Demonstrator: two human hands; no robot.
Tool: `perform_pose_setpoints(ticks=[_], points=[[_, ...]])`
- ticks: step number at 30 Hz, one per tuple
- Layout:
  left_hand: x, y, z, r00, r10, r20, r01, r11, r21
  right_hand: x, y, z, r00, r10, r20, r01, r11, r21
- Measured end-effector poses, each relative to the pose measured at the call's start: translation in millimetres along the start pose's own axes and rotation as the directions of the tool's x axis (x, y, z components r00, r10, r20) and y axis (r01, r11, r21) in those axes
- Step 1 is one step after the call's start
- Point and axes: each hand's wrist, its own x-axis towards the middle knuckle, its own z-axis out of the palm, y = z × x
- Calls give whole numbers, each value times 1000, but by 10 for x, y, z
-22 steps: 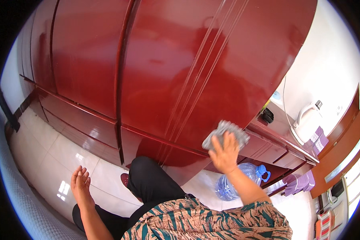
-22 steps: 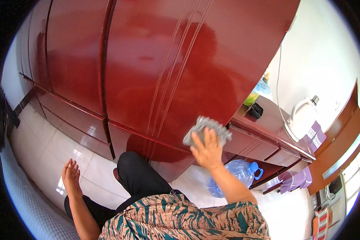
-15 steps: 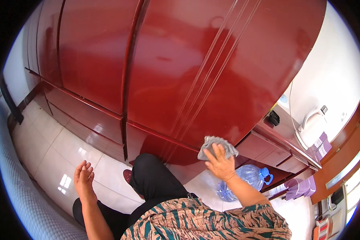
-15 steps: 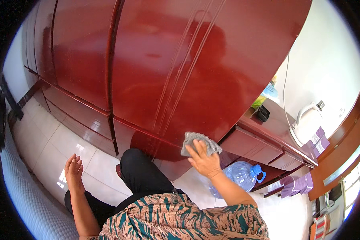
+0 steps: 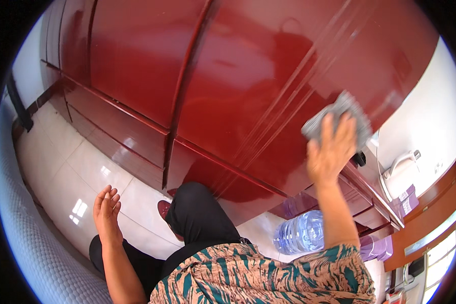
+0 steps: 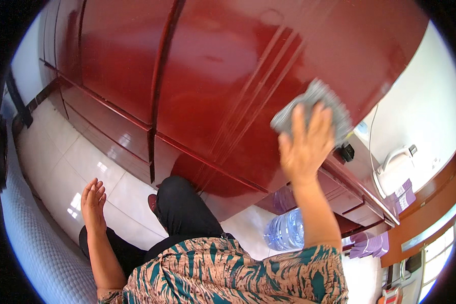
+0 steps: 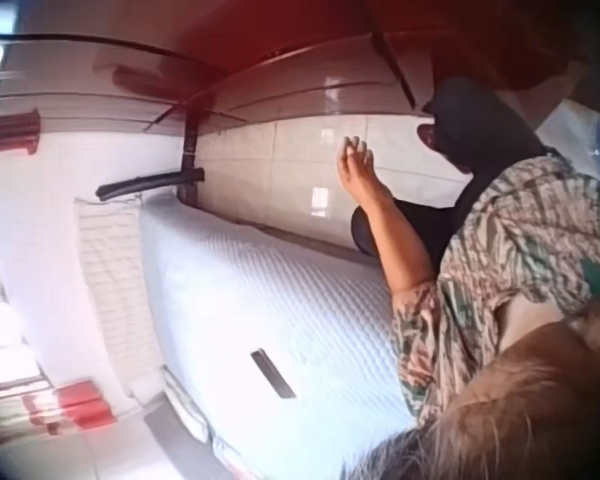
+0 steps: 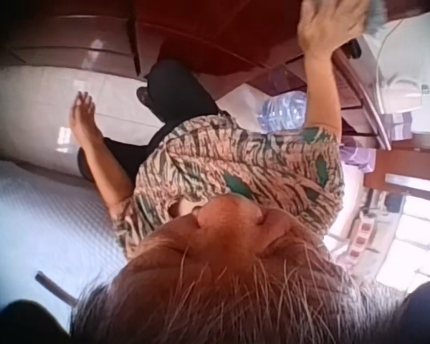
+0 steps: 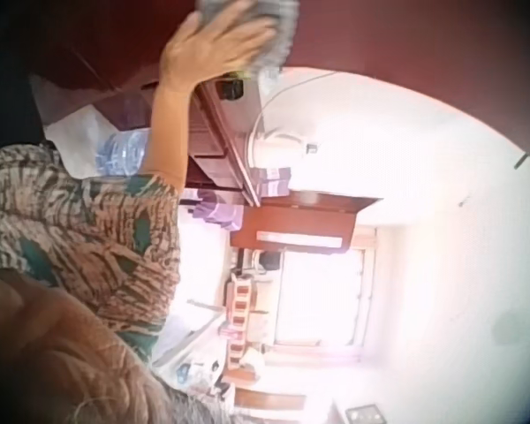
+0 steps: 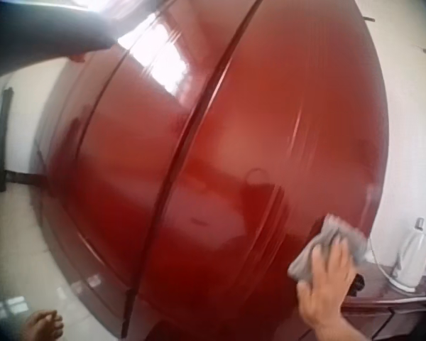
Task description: The person wipes the upper doors and lower panels of a large red cabinet using a grey cloth.
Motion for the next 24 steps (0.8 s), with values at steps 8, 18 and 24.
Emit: perform_pose_setpoints(ticks=[8,18,24], points=[[-29,-26,177,999,-36,1,36,999,-32,-1579,-636,38,827,-302,474,196,946,260],[-2,-54,195,998,-67,9,68,998,-7,380,-866,138,949,-258,180,206,942,263],[-4,15,126,998,-63,-21,62,998,-24,1557,-414,101,981,-38,-193,41,999,16]])
